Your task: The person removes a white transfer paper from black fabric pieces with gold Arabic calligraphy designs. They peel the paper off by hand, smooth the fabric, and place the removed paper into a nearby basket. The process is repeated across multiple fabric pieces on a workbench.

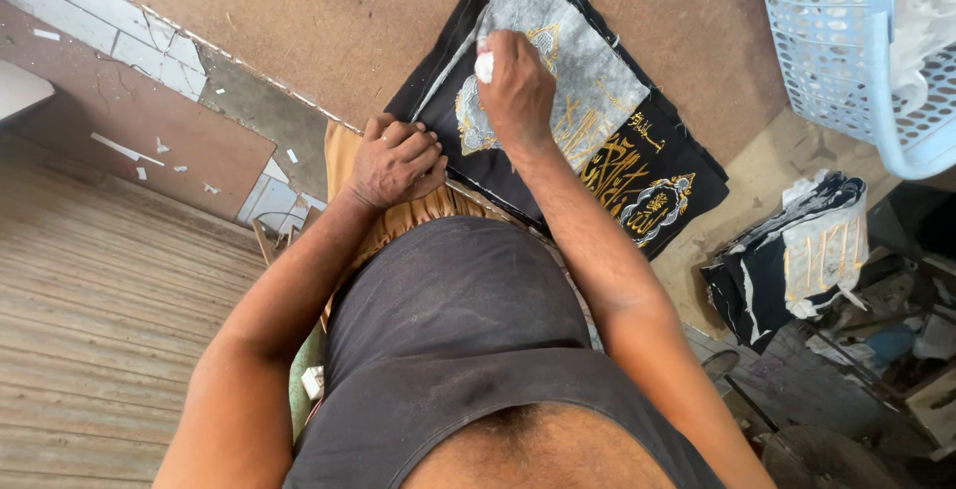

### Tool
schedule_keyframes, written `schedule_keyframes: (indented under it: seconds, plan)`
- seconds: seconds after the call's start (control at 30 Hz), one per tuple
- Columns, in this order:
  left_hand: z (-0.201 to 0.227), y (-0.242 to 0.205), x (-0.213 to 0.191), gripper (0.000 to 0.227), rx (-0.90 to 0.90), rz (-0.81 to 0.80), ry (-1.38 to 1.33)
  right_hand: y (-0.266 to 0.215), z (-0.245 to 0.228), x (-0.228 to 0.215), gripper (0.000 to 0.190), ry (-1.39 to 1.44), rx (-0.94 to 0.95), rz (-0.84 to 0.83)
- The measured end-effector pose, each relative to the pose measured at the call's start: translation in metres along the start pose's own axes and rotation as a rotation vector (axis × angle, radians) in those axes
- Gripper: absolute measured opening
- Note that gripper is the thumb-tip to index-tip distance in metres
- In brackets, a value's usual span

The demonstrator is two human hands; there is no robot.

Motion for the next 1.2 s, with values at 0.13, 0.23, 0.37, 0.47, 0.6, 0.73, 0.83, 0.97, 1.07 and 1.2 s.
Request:
schedule_keyframes:
  seconds: [0.13, 0.23, 0.37, 0.47, 0.6, 0.73, 0.83, 0.97, 1.07, 1.2]
  plan:
    - [-0.001, 0.013, 0.004, 0.024, -0.064, -0.016, 0.009, -0.006, 0.009, 0.011, 0.036, 0.027, 0.015, -0.049]
    - [0.0, 0.023, 0.009, 0.022, -0.026, -0.023, 0.088, 0.012, 0.035, 0.028, 0.022, -0.111, 0.105, -0.067]
    - [-0.001, 0.026, 0.007, 0.018, -0.003, -0.02, 0.147, 0.064, 0.082, 0.023, 0.031, -0.191, 0.249, 0.148]
    - [0.002, 0.031, 0.007, 0.017, -0.022, -0.013, 0.134, 0.064, 0.093, 0.005, 0.027, -0.103, 0.125, 0.033]
    - [0.008, 0.056, 0.023, 0.034, -0.2, -0.202, 0.123, 0.05, 0.072, 0.0, 0.044, 0.01, 0.058, 0.123]
    - [0.002, 0.089, 0.05, 0.05, -0.209, -0.248, 0.228, 0.045, 0.061, 0.032, 0.027, 0.009, 0.22, 0.096]
    - [-0.003, 0.099, 0.066, 0.08, -0.262, -0.443, 0.183, 0.044, 0.087, 0.034, 0.026, -0.057, 0.224, 0.145]
    - [-0.005, 0.101, 0.065, 0.087, -0.266, -0.506, 0.243, 0.045, 0.146, 0.001, 0.042, -0.106, 0.412, 0.279]
    - [-0.001, 0.101, 0.061, 0.087, -0.238, -0.505, 0.297, 0.034, 0.207, -0.041, 0.04, -0.066, 0.571, 0.329]
    - [0.0, 0.112, 0.064, 0.09, -0.278, -0.496, 0.217, 0.006, 0.237, -0.091, 0.041, -0.143, 0.385, 0.495]
Point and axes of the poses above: each hand's wrist, its own y-axis towards the middle knuckle, its own x-axis out of the palm, z = x × y, the point moved 2 cm from there along y, towards the middle knuckle, and after that the axes turned 7 degrees about x, right-handed, at the moved point
